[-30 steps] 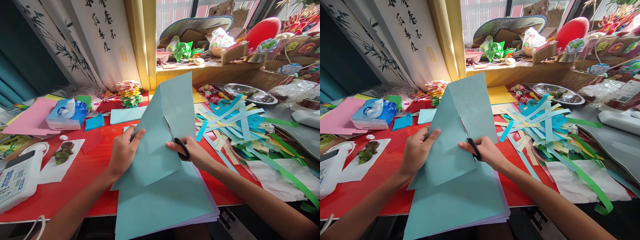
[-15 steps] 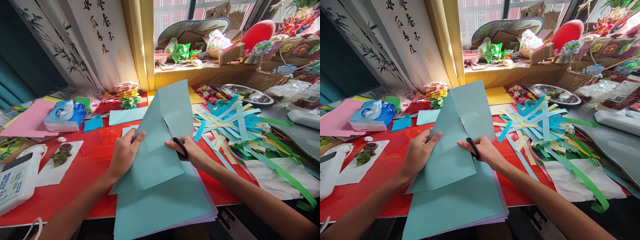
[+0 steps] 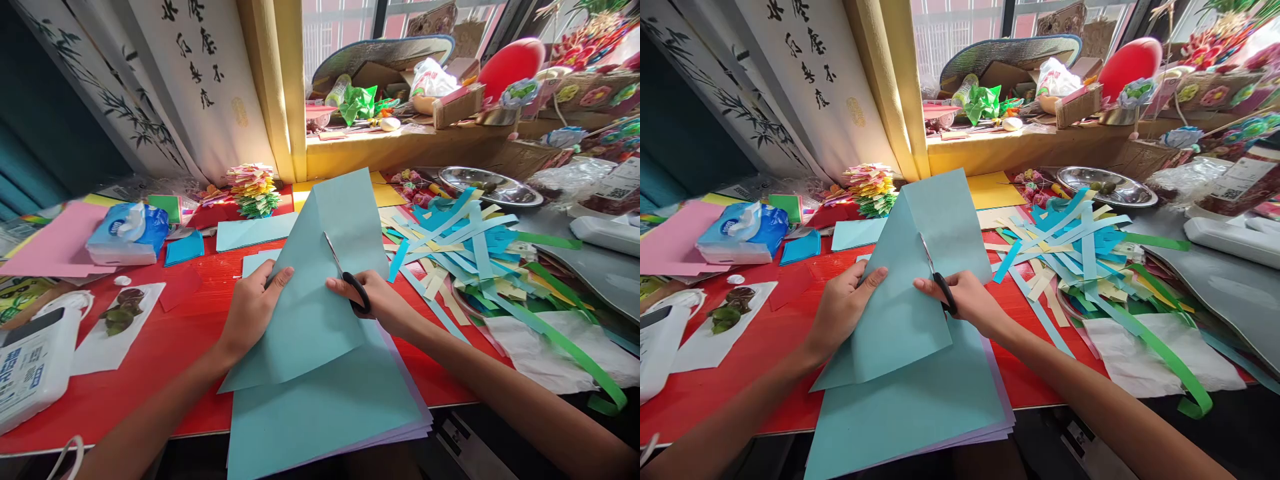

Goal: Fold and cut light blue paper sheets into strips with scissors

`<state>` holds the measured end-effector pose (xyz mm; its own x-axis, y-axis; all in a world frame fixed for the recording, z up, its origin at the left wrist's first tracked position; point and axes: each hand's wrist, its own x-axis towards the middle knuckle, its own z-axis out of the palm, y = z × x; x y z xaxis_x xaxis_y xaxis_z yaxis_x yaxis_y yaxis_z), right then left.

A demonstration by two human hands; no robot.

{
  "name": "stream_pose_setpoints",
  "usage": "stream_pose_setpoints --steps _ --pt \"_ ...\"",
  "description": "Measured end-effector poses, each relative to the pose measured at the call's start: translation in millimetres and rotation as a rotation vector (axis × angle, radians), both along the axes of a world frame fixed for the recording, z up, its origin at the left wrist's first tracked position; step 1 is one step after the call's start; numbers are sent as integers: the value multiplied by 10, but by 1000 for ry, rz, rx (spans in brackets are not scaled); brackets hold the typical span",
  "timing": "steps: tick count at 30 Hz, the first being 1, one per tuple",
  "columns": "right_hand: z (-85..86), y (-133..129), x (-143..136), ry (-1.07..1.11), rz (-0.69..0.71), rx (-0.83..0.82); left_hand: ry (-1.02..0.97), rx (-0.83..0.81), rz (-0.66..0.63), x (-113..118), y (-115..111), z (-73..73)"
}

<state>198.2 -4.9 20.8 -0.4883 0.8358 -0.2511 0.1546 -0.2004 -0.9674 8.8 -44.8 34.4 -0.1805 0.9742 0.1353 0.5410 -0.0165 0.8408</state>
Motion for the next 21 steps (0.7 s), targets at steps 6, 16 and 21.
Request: stream_pose_setpoints --steps 6,16,21 --pt "-3 16 4 35 13 -10 9 -18 -6 13 1 -8" --pt "-18 36 20 17 1 -13 37 -34 -13 25 10 -40" --pt "1 42 26 19 -7 -20 71 -31 -13 30 14 -58"
